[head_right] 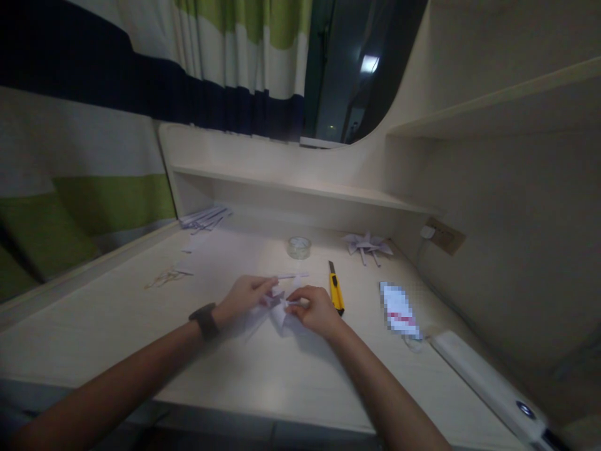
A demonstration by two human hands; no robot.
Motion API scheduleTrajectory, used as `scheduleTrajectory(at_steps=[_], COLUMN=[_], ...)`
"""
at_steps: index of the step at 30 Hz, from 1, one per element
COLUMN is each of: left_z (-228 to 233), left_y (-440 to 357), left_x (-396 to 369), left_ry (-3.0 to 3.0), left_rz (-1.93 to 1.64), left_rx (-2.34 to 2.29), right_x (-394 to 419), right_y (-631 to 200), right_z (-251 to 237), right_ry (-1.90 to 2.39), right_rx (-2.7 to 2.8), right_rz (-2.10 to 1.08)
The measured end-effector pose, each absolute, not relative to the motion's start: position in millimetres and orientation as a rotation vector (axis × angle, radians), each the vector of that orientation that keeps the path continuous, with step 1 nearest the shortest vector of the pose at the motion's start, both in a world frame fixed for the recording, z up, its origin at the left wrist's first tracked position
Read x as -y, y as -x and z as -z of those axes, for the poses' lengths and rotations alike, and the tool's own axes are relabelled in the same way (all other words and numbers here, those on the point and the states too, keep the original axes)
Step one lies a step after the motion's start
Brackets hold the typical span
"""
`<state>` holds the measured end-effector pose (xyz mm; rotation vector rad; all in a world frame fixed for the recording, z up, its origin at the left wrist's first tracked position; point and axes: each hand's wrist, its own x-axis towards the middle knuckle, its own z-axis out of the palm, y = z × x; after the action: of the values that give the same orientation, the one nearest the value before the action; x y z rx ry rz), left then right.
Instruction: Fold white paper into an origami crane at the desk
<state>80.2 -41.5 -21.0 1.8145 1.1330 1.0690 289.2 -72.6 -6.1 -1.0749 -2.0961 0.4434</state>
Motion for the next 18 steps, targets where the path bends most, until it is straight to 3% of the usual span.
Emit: scheduleTrajectory(at_steps=[6, 18], left_z=[29, 20], left_y=[-83, -86], left_x=[37, 46], left_ry=[-1.714, -1.496], left_rz=[-1.03, -1.1], left_rx=[-1.02, -0.778], right_x=[70, 72], right_y=[-293, -288], right_z=[8, 8], right_ry=[1.051, 0.922], right_rx=[2.029, 2.093], right_rz=[-0.588, -0.538])
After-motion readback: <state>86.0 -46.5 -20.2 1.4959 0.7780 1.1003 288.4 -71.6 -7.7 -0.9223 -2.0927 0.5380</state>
